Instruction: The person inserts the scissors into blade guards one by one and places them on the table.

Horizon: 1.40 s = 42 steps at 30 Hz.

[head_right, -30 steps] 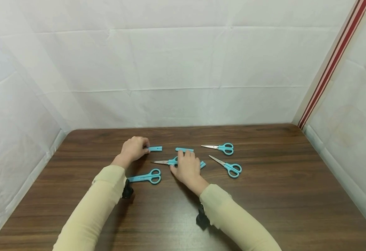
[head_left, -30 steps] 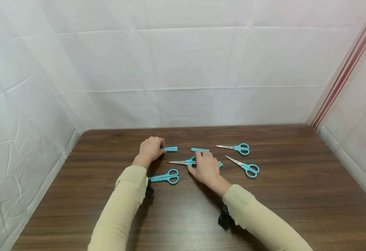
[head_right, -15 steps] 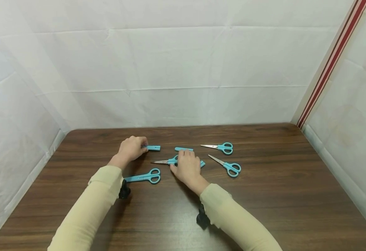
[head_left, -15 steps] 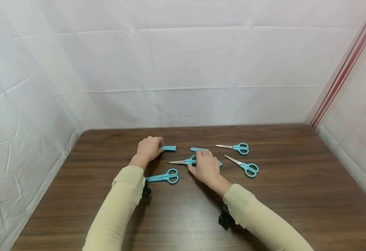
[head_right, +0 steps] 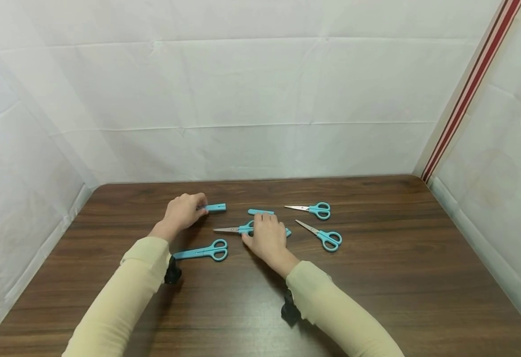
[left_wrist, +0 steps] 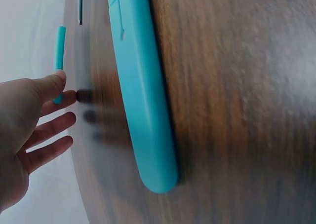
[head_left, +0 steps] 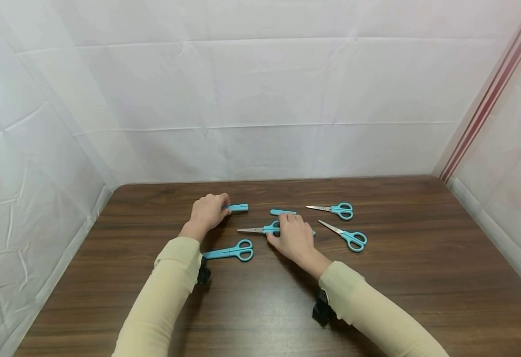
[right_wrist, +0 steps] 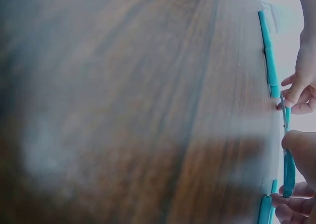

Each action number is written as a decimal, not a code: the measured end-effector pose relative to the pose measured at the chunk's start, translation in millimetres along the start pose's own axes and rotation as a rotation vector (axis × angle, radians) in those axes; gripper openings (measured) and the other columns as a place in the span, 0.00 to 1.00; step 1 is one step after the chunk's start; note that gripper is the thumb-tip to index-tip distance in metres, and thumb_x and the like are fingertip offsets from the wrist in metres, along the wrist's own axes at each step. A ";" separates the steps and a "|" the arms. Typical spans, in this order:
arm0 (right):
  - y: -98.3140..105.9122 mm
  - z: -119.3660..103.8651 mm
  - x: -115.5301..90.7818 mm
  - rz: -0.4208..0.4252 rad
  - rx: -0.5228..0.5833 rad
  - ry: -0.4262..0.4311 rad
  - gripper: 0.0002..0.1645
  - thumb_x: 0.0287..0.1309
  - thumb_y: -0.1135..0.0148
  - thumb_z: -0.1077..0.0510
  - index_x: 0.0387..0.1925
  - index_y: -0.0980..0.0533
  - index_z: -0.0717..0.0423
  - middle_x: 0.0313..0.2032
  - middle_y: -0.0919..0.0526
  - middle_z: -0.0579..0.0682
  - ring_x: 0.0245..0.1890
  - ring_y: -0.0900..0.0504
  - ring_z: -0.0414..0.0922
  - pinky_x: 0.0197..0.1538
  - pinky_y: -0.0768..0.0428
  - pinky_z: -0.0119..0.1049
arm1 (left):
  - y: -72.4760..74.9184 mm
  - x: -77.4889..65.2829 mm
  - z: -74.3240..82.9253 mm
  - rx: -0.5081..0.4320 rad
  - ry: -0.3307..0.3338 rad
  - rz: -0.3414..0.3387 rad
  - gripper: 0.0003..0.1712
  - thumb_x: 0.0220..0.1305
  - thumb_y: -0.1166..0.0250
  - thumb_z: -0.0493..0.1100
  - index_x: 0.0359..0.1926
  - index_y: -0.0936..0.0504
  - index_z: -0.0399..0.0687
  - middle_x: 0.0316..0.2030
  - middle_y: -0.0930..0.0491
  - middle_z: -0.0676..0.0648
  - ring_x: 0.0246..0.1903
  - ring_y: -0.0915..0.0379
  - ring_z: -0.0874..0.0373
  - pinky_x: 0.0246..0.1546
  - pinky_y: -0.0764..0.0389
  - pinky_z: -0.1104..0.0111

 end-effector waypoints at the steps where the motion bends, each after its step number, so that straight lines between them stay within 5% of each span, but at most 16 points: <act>1: -0.1 0.3 -0.2 0.001 -0.001 0.001 0.24 0.49 0.37 0.38 0.34 0.25 0.54 0.29 0.23 0.49 0.30 0.24 0.48 0.24 0.28 0.37 | 0.1 -0.4 -0.6 -0.005 0.000 0.004 0.12 0.61 0.38 0.48 0.43 0.22 0.49 0.36 0.19 0.45 0.27 0.24 0.51 0.26 0.24 0.61; 9: -2.6 4.8 0.2 -0.012 0.021 -0.004 0.24 0.50 0.38 0.37 0.35 0.25 0.53 0.29 0.22 0.48 0.30 0.25 0.47 0.25 0.28 0.37 | -0.3 -4.5 -6.2 -0.023 0.011 0.017 0.16 0.60 0.37 0.48 0.49 0.19 0.50 0.43 0.18 0.46 0.35 0.21 0.50 0.32 0.22 0.59; 18: 1.6 9.4 -0.1 -0.031 0.020 -0.004 0.28 0.50 0.39 0.36 0.41 0.24 0.54 0.37 0.20 0.51 0.33 0.25 0.47 0.26 0.27 0.37 | 3.6 -8.7 -9.3 -0.021 -0.001 0.031 0.14 0.60 0.37 0.48 0.46 0.18 0.51 0.42 0.18 0.47 0.35 0.21 0.51 0.30 0.22 0.59; 42: 17.9 24.1 -5.2 0.036 0.119 0.026 0.25 0.46 0.36 0.40 0.43 0.23 0.51 0.34 0.21 0.46 0.30 0.25 0.43 0.22 0.30 0.32 | 15.1 -20.4 3.0 -0.039 -0.082 0.101 0.12 0.59 0.36 0.49 0.44 0.17 0.53 0.35 0.17 0.50 0.26 0.24 0.58 0.18 0.29 0.68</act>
Point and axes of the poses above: each hand's wrist, its own x-axis towards the middle knuckle, its own y-axis out of the back of the hand, z = x × y, the point moved 7 cm from there along x, towards the middle knuckle
